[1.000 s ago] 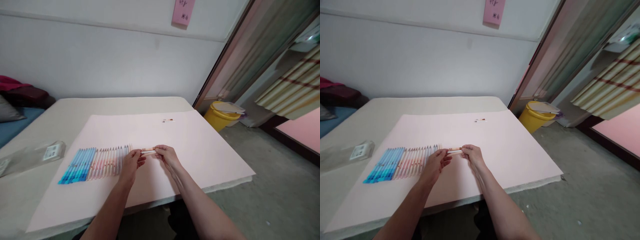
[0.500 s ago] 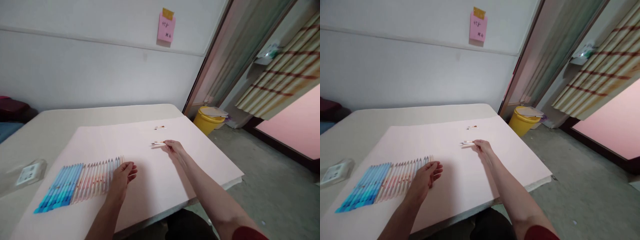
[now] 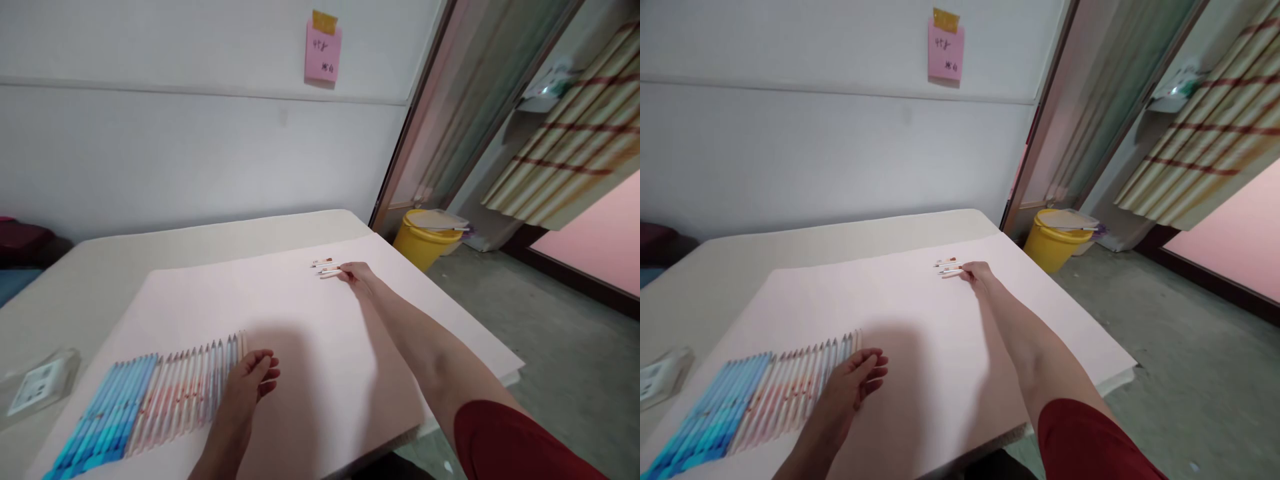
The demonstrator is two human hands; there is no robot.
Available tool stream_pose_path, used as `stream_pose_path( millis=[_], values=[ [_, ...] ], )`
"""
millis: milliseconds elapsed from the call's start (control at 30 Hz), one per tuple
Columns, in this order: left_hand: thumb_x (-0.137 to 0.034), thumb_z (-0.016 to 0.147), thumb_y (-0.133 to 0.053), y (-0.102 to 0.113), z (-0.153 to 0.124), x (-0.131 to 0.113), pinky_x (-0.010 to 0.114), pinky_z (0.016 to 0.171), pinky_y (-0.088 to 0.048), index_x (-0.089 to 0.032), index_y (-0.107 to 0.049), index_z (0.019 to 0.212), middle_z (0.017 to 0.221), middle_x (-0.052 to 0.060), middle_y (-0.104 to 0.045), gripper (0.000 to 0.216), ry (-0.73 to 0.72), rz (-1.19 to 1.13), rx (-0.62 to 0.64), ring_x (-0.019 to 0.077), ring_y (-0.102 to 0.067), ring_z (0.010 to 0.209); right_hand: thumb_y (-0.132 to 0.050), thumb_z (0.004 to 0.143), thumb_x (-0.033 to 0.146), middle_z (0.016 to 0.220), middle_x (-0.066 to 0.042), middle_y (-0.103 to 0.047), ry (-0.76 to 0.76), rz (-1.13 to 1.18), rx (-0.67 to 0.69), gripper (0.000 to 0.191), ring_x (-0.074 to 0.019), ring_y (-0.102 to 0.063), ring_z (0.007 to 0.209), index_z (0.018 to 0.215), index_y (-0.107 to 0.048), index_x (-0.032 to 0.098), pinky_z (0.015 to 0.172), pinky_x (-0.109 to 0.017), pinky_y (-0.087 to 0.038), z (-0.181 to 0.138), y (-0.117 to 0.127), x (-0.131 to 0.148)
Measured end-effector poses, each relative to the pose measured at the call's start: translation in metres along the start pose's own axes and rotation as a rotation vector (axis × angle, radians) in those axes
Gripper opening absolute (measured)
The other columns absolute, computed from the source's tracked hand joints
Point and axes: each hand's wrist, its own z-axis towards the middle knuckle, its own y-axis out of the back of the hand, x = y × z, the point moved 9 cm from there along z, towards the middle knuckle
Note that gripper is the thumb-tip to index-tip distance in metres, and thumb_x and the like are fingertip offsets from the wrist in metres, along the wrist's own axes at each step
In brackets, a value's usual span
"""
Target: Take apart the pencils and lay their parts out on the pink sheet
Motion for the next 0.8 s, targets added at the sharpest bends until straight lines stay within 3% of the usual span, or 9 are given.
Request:
stream_pose_path(
  millis=[133,300,433,667,800],
  values=[
    [-0.04,0.06,-0.071,-0.001,0.005,0.003,0.029,0.064,-0.048,-0.015,-0.063,0.088,0.09,0.012,-0.066,0.038,0.013,0.011,0.004,0.0182,-0.064,0.073,-0.058,0.083,0.024,0.059,0.003,-0.053,0.032,0.005,0.025,0.017,-0.0038,-0.046,0.044,0.077,-0.057,0.008,0.043,-0.017,-0.041,0.011,-0.002,-0.002],
    [-0.039,0.06,-0.071,-0.003,0.006,0.005,0.028,0.063,-0.048,-0.015,-0.063,0.088,0.089,0.011,-0.067,0.038,0.019,0.018,-0.001,0.0171,-0.063,0.071,-0.07,0.065,0.007,0.043,0.0,-0.049,0.08,0.013,0.042,0.014,-0.0059,-0.04,0.036,0.061,-0.057,0.008,0.038,-0.022,-0.039,0.021,-0.005,0.0],
    [-0.038,0.06,-0.071,-0.003,0.004,0.006,0.027,0.062,-0.047,-0.015,-0.063,0.088,0.088,0.011,-0.067,0.037,0.01,0.021,-0.024,0.0163,-0.062,0.07,-0.069,0.061,0.003,0.041,0.0,-0.048,0.102,0.0,0.055,0.014,-0.0073,-0.041,0.036,0.061,-0.057,0.009,0.036,-0.022,-0.036,0.025,-0.007,0.001],
    [-0.036,0.059,-0.071,-0.005,0.002,0.007,0.026,0.06,-0.047,-0.016,-0.063,0.086,0.087,0.01,-0.068,0.035,0.025,0.019,-0.023,0.0154,-0.062,0.069,-0.069,0.064,0.004,0.043,0.001,-0.048,0.115,-0.075,0.041,0.013,-0.007,-0.043,0.038,0.063,-0.057,0.01,0.037,-0.021,-0.036,0.026,-0.006,0.001],
    [-0.036,0.06,-0.071,-0.005,0.002,0.006,0.026,0.06,-0.047,-0.016,-0.063,0.086,0.087,0.01,-0.067,0.034,0.026,0.019,-0.018,0.015,-0.062,0.069,-0.063,0.078,0.016,0.054,0.002,-0.052,0.096,-0.157,0.012,0.01,-0.0055,-0.047,0.043,0.074,-0.058,0.009,0.041,-0.018,-0.04,0.029,-0.005,-0.002]
  ],
)
